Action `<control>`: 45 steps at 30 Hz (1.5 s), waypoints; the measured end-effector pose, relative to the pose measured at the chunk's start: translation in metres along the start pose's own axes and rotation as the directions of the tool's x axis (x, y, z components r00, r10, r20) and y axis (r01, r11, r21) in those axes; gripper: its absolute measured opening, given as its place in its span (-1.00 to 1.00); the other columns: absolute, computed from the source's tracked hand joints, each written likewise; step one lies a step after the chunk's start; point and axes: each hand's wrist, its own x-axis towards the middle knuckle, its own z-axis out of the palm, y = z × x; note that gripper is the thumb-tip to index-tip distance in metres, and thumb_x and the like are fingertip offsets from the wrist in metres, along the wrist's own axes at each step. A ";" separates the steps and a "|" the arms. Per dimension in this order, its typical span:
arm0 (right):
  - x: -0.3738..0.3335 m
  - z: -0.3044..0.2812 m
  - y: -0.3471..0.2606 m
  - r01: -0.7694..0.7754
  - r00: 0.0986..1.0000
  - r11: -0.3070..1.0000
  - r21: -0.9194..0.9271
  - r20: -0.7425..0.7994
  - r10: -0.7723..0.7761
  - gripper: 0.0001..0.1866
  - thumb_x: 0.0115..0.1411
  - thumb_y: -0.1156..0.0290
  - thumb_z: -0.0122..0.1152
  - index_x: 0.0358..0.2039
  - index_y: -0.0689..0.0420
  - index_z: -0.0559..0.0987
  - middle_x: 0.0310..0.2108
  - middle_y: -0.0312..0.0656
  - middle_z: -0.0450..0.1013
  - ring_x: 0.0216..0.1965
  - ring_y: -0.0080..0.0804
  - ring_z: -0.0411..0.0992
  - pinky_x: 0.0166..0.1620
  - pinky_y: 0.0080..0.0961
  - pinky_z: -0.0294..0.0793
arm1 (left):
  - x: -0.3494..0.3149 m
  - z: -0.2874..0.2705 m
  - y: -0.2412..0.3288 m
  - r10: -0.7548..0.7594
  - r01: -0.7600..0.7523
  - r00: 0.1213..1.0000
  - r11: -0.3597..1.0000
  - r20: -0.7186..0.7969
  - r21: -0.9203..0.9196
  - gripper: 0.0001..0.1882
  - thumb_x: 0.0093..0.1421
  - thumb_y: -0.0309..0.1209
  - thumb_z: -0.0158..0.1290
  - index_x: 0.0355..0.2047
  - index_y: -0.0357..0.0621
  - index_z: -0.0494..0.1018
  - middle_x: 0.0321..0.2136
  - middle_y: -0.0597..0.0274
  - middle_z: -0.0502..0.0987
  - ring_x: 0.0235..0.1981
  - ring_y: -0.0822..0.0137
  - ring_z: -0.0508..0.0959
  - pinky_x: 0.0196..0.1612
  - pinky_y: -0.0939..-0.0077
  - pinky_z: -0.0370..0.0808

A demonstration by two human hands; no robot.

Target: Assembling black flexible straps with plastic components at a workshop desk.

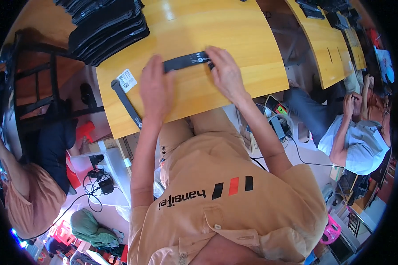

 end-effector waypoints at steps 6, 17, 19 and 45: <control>-0.013 0.015 0.003 0.147 0.960 0.969 -0.198 0.265 -0.091 -0.37 0.06 0.37 0.05 0.15 0.23 0.15 0.21 -0.09 0.02 0.24 -0.25 -0.02 0.24 -0.18 -0.10 | -0.010 0.024 0.008 0.089 -0.143 0.944 0.978 0.317 0.151 -0.22 0.12 -0.08 -0.05 0.22 -0.22 -0.08 0.26 0.09 -0.09 0.28 0.19 -0.07 0.24 0.11 -0.15; -0.016 0.014 0.009 0.183 0.940 0.945 -0.271 0.331 -0.087 -0.34 0.12 0.24 0.02 0.19 0.16 0.09 0.25 -0.16 -0.03 0.27 -0.31 -0.07 0.26 -0.19 -0.16 | -0.014 0.023 0.000 0.111 -0.166 0.939 0.975 0.325 0.149 -0.21 0.14 -0.02 -0.10 0.23 -0.20 -0.09 0.26 0.12 -0.10 0.28 0.18 -0.07 0.25 0.16 -0.14; -0.016 0.014 0.009 0.183 0.942 0.947 -0.263 0.323 -0.093 -0.35 0.12 0.26 0.01 0.19 0.16 0.09 0.25 -0.16 -0.04 0.27 -0.32 -0.08 0.26 -0.20 -0.17 | -0.015 0.022 -0.003 0.102 -0.158 0.943 0.975 0.316 0.156 -0.21 0.14 0.00 -0.11 0.23 -0.21 -0.10 0.26 0.11 -0.10 0.28 0.18 -0.07 0.25 0.16 -0.14; -0.063 0.059 -0.121 0.273 0.906 0.854 0.444 0.179 -0.383 -0.60 -0.17 0.65 0.06 -0.22 0.22 0.46 -0.14 -0.06 0.31 -0.09 -0.11 0.29 -0.06 -0.33 0.34 | -0.166 -0.043 -0.026 -0.805 0.529 0.539 0.096 0.247 -0.843 -0.74 0.19 -0.31 -0.04 -0.37 -0.31 0.43 -0.52 0.10 0.54 -0.51 0.37 0.56 -0.45 0.57 0.50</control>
